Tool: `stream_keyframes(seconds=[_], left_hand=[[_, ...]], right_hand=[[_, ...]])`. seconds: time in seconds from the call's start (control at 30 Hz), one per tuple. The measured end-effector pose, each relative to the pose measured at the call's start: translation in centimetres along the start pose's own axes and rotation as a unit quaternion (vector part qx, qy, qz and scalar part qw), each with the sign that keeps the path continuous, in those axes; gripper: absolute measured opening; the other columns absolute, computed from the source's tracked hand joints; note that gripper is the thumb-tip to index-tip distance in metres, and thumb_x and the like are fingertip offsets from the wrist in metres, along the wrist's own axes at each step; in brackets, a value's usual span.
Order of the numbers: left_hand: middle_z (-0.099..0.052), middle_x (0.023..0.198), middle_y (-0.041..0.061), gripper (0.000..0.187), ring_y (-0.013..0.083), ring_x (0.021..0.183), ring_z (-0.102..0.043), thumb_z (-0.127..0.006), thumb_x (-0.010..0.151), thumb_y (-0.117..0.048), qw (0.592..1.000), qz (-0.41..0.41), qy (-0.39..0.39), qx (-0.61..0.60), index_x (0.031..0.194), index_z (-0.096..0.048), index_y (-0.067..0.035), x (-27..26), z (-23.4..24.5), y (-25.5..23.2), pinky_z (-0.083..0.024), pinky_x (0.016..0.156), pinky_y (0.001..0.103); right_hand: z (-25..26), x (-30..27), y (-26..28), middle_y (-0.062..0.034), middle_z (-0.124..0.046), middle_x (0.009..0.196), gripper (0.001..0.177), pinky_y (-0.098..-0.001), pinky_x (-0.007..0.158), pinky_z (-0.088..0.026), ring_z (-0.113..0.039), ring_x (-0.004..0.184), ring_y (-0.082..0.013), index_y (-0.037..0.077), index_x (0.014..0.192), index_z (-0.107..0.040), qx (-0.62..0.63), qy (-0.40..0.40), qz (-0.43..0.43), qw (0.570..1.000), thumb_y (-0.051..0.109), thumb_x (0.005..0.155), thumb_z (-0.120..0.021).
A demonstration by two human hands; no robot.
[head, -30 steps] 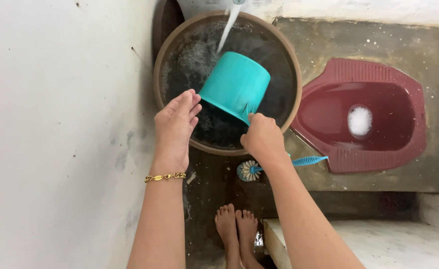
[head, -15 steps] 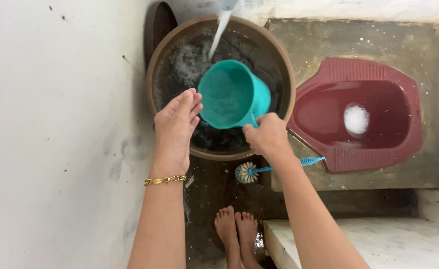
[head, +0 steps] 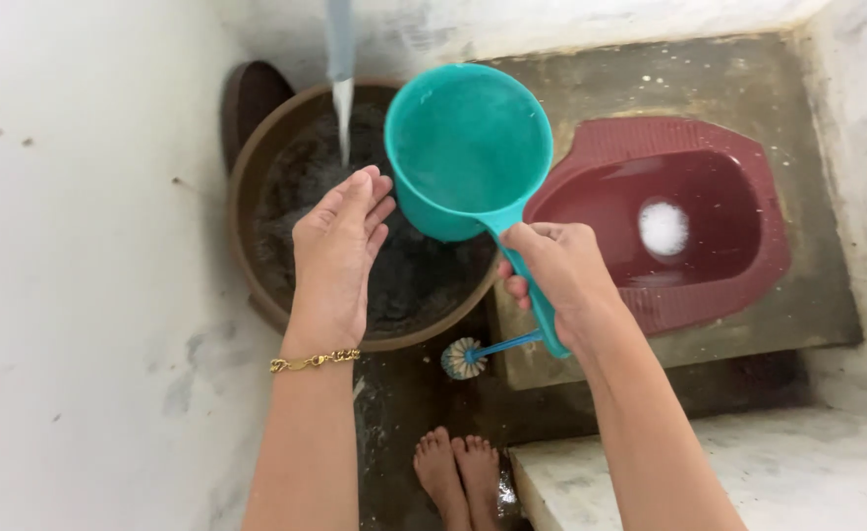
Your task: Cleaning a squat toilet with a brush and water from a basin.
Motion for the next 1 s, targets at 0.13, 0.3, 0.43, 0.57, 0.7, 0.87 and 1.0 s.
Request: stream_keyframes(seconds=[0.13, 0.3, 0.43, 0.57, 0.7, 0.87, 1.0], left_hand=[[-0.072, 0.131, 0.005, 0.044, 0.0172, 0.124, -0.066, -0.061, 0.097, -0.036, 1.0, -0.009, 0.027, -0.001, 0.13, -0.067, -0.008, 0.8, -3.0, -0.3, -0.046, 0.105, 0.035], [-0.071, 0.13, 0.006, 0.046, 0.0179, 0.12, -0.066, -0.063, 0.096, -0.037, 0.997, -0.014, 0.073, -0.028, 0.13, -0.067, -0.006, 2.8, -7.4, 0.2, -0.047, 0.104, 0.036], [-0.073, 0.127, 0.004, 0.046, 0.0153, 0.117, -0.067, -0.063, 0.095, -0.039, 0.996, -0.003, 0.088, 0.001, 0.129, -0.069, -0.007, 5.0, -11.0, 0.7, -0.048, 0.101, 0.033], [-0.074, 0.123, 0.003, 0.045, 0.0147, 0.113, -0.068, -0.064, 0.095, -0.038, 0.992, -0.001, 0.123, 0.009, 0.128, -0.069, -0.007, 7.0, -14.4, 1.7, -0.05, 0.098, 0.033], [-0.074, 0.121, 0.002, 0.044, 0.0134, 0.112, -0.069, -0.064, 0.095, -0.039, 0.989, -0.001, 0.148, 0.022, 0.127, -0.07, -0.008, 9.0, -17.5, 2.5, -0.05, 0.098, 0.031], [-0.075, 0.12, 0.001, 0.044, 0.0127, 0.111, -0.068, -0.064, 0.095, -0.04, 0.987, 0.009, 0.149, 0.054, 0.126, -0.071, -0.009, 10.1, -20.0, 3.5, -0.05, 0.097, 0.031], [-0.075, 0.119, 0.001, 0.044, 0.0129, 0.112, -0.068, -0.064, 0.095, -0.04, 0.987, 0.019, 0.151, 0.058, 0.126, -0.07, -0.009, 10.5, -20.8, 4.5, -0.05, 0.098, 0.031]], right_hand=[[2.5, -0.6, 2.4, -0.0085, -0.063, 0.065, 0.019, -0.0275, 0.039, -0.039, -0.052, 0.046, -0.0107, -0.003, 0.076, -0.065, -0.008, -0.003, 0.028, 1.0, 0.013, 0.087, -0.065], [7.1, -0.6, 5.2, -0.0088, -0.065, 0.066, 0.019, -0.0278, 0.04, -0.042, -0.054, 0.048, -0.0109, -0.004, 0.077, -0.067, -0.03, -0.025, 0.056, 0.998, 0.012, 0.086, -0.063], [11.1, 1.0, 6.4, -0.0091, -0.065, 0.067, 0.016, -0.0286, 0.042, -0.043, -0.054, 0.049, -0.012, -0.003, 0.078, -0.067, -0.007, -0.061, 0.066, 0.996, 0.011, 0.085, -0.063], [14.8, 2.6, 7.3, -0.0104, -0.067, 0.07, 0.016, -0.0282, 0.046, -0.047, -0.057, 0.053, -0.0125, -0.006, 0.079, -0.069, -0.019, -0.103, 0.084, 0.991, 0.007, 0.085, -0.062], [17.9, 5.2, 7.0, -0.0125, -0.068, 0.072, 0.013, -0.0281, 0.045, -0.047, -0.06, 0.055, -0.0132, -0.009, 0.08, -0.07, 0.005, -0.125, 0.092, 0.988, -0.001, 0.081, -0.06], [21.0, 6.9, 7.5, -0.0155, -0.069, 0.073, 0.01, -0.0298, 0.044, -0.046, -0.061, 0.054, -0.0154, -0.011, 0.078, -0.066, -0.063, -0.177, 0.11, 0.976, -0.003, 0.082, -0.062], [23.2, 8.6, 6.6, -0.0169, -0.068, 0.074, 0.008, -0.0277, 0.045, -0.05, -0.063, 0.054, -0.0159, -0.01, 0.077, -0.064, -0.024, -0.196, 0.113, 0.974, -0.005, 0.082, -0.064]])
Point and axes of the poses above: each hand's wrist, its own x-axis towards the middle knuckle, its own z-axis out of the back of the hand, y = z × x, the point moved 9 cm from there along x, towards the middle knuckle
